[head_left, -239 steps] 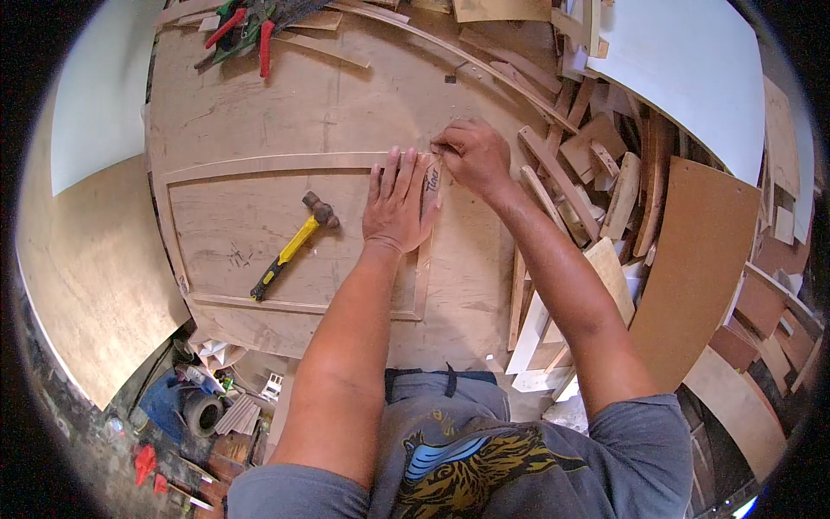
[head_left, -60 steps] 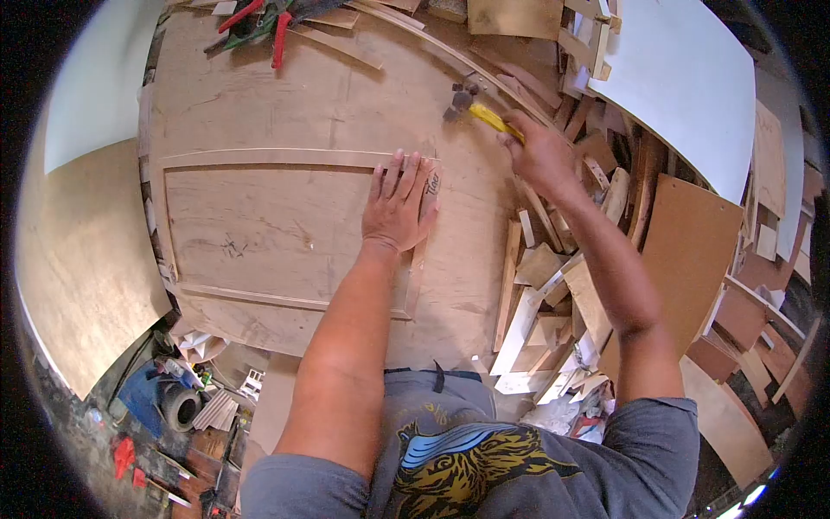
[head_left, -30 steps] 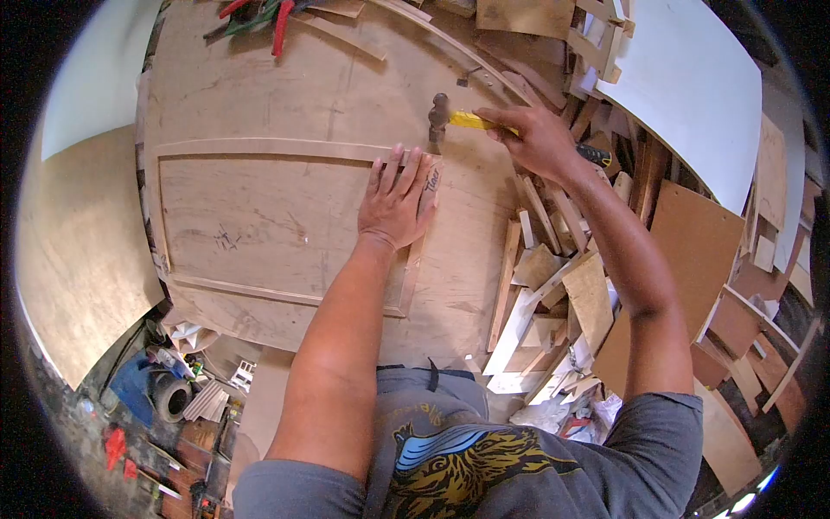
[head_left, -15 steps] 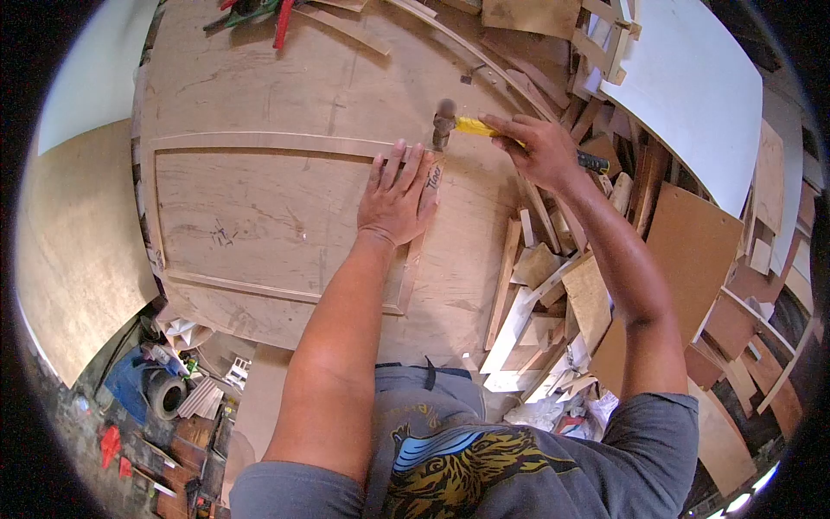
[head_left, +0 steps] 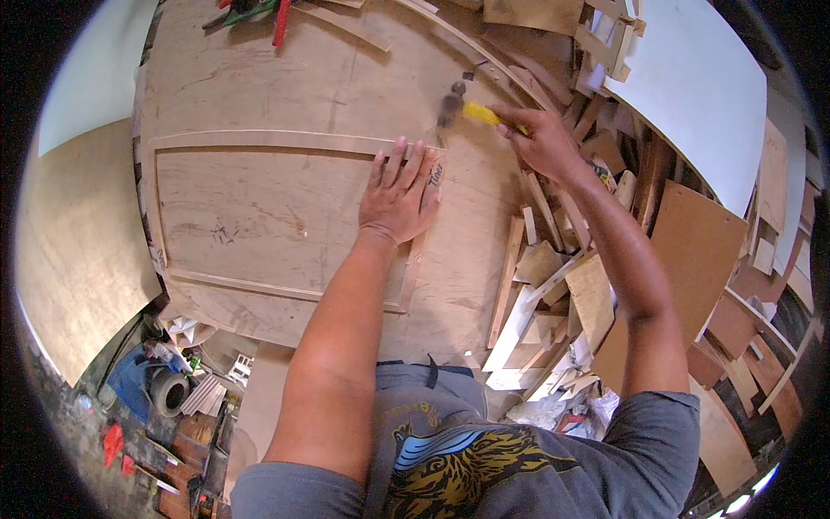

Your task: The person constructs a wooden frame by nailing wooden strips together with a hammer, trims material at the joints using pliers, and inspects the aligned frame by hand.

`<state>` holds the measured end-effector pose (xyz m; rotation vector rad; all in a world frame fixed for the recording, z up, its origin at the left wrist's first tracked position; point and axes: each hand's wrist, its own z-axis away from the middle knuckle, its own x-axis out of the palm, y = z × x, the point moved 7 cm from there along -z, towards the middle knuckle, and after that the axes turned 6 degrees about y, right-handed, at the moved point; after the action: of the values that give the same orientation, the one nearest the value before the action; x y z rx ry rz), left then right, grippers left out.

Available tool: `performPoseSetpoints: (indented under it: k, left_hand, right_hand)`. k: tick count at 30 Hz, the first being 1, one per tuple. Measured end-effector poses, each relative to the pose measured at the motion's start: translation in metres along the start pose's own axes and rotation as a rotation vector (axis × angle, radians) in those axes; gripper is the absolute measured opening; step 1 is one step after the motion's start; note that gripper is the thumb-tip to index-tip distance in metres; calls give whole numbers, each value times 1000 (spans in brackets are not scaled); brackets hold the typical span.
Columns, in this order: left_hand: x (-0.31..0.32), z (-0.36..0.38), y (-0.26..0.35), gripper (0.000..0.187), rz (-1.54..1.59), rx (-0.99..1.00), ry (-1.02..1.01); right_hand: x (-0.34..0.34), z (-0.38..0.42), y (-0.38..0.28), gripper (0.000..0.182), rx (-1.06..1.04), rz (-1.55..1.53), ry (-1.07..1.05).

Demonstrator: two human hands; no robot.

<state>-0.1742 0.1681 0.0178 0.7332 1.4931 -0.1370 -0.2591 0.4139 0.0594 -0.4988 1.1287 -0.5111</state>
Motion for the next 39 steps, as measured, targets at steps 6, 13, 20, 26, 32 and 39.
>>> performPoseSetpoints:
  k: [6, 13, 20, 26, 32, 39]
  left_hand:
    - [0, 0, 1, 75, 1, 0, 11]
    - [-1, 0, 1, 75, 13, -7, -13]
    - [1, 1, 1, 77, 3, 0, 5]
    - [3, 1, 1, 78, -5, -5, -6]
    - [1, 2, 2, 76, -5, 0, -2]
    - [4, 3, 1, 75, 4, 6, 23]
  right_hand:
    - [-12, -5, -15, 39, -99, 74, -4]
    - [-10, -7, -25, 37, -61, 113, -45]
    - [-8, -4, -19, 37, -56, 113, 27]
    - [-6, 0, -12, 38, -90, 97, 42]
    - [-7, 2, -12, 38, -82, 92, 32]
    - [-1, 4, -7, 37, -172, 125, 35]
